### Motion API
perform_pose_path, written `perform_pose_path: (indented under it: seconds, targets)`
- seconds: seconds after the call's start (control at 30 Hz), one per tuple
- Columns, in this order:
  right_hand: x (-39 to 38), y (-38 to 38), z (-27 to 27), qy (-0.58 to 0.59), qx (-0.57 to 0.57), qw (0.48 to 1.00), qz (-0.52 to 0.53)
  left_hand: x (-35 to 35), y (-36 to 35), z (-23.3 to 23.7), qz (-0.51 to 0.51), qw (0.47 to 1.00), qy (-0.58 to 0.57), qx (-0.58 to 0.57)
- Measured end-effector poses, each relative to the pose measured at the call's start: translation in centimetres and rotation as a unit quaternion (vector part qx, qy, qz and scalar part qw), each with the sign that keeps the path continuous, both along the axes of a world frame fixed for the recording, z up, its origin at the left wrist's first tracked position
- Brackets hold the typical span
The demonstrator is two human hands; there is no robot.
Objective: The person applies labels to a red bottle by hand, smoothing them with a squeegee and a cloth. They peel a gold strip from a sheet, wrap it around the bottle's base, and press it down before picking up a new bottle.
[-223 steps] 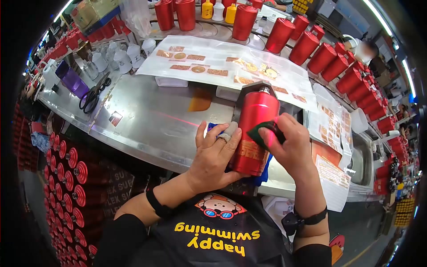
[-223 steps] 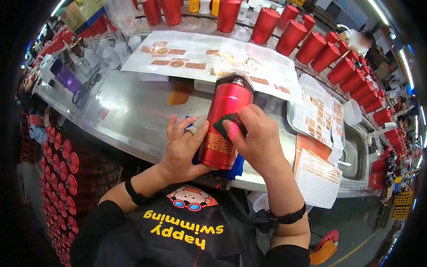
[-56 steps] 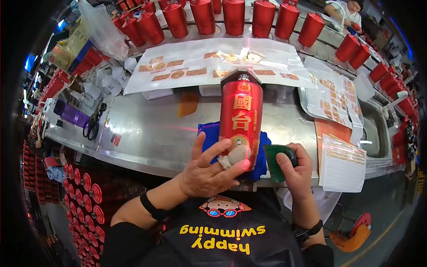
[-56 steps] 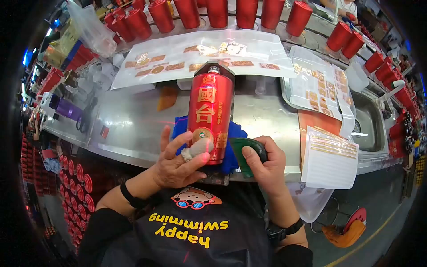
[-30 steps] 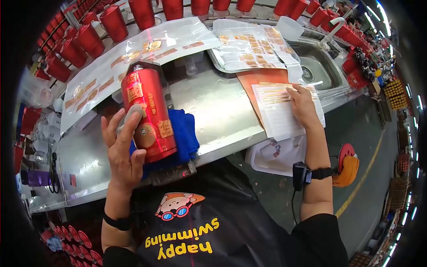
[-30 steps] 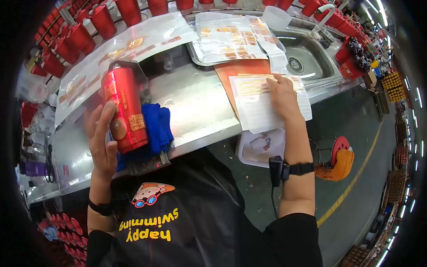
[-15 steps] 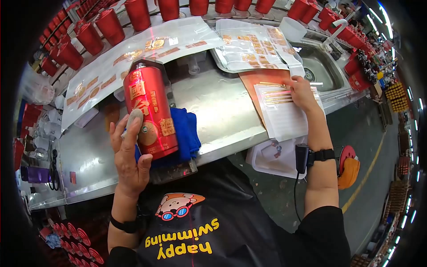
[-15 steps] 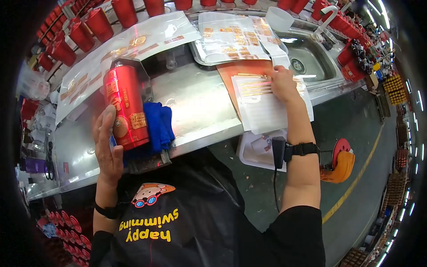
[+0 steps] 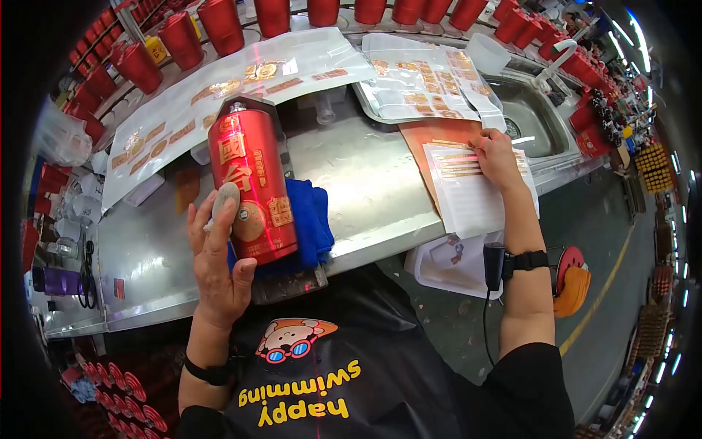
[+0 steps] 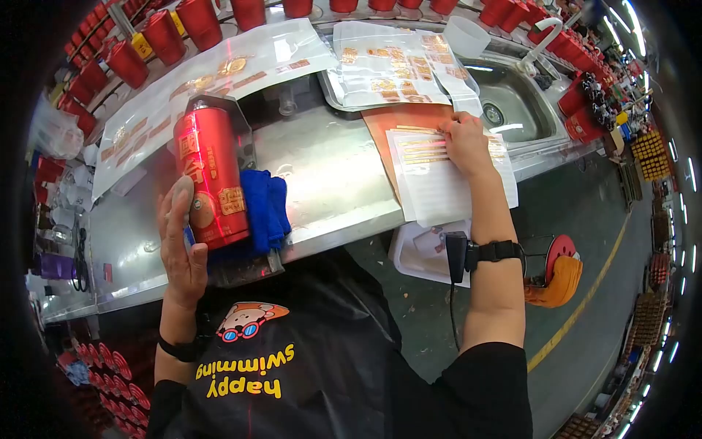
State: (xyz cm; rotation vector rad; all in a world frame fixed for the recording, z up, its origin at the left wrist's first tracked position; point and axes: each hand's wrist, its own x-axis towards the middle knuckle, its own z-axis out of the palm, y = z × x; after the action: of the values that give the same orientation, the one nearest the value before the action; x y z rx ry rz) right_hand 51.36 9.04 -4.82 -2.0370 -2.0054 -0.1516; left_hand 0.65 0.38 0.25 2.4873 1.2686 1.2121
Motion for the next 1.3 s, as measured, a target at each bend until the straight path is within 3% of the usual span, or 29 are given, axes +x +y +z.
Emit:
perform_pose_path:
  seconds: [0.27,0.37,0.63,0.8,0.9,1.0,1.1,1.17,1.3]
  targets:
    - [0.4,0.6,0.1,0.037,-0.006,0.999,0.005,0.0,0.0,-0.2,-0.001,1.0,0.002,0.0]
    - [1.1,0.5,0.8,0.179,0.016,0.983,0.046,0.0,-0.2,-0.2,0.0,1.0,0.002,-0.002]
    - [-1.0,-0.9,6.8,0.254,0.021,0.967,0.005,-0.3,-1.6,-0.8,0.003,1.0,0.007,-0.005]
    - [-2.3,-1.5,7.4,0.29,0.045,0.955,0.035,1.8,-1.7,3.5,-0.055,0.996,0.059,0.021]
    - [-2.7,-1.9,7.3,0.296,0.025,0.953,0.051,5.2,-0.7,6.6,-0.14,0.989,0.048,-0.016]
    - [-3.9,-3.0,7.9,0.303,0.044,0.948,0.092,9.6,0.5,7.8,-0.207,0.974,0.067,-0.068]
    - [-5.1,-4.3,8.8,0.352,0.046,0.926,0.128,13.8,2.4,7.5,-0.261,0.941,-0.019,-0.213]
    - [-5.9,-5.1,9.3,0.368,0.057,0.917,0.142,16.8,4.1,6.7,-0.267,0.891,-0.098,-0.353]
    - [-6.9,-6.4,9.9,0.401,0.098,0.896,0.163,21.8,4.2,4.8,-0.235,0.743,-0.207,-0.592]
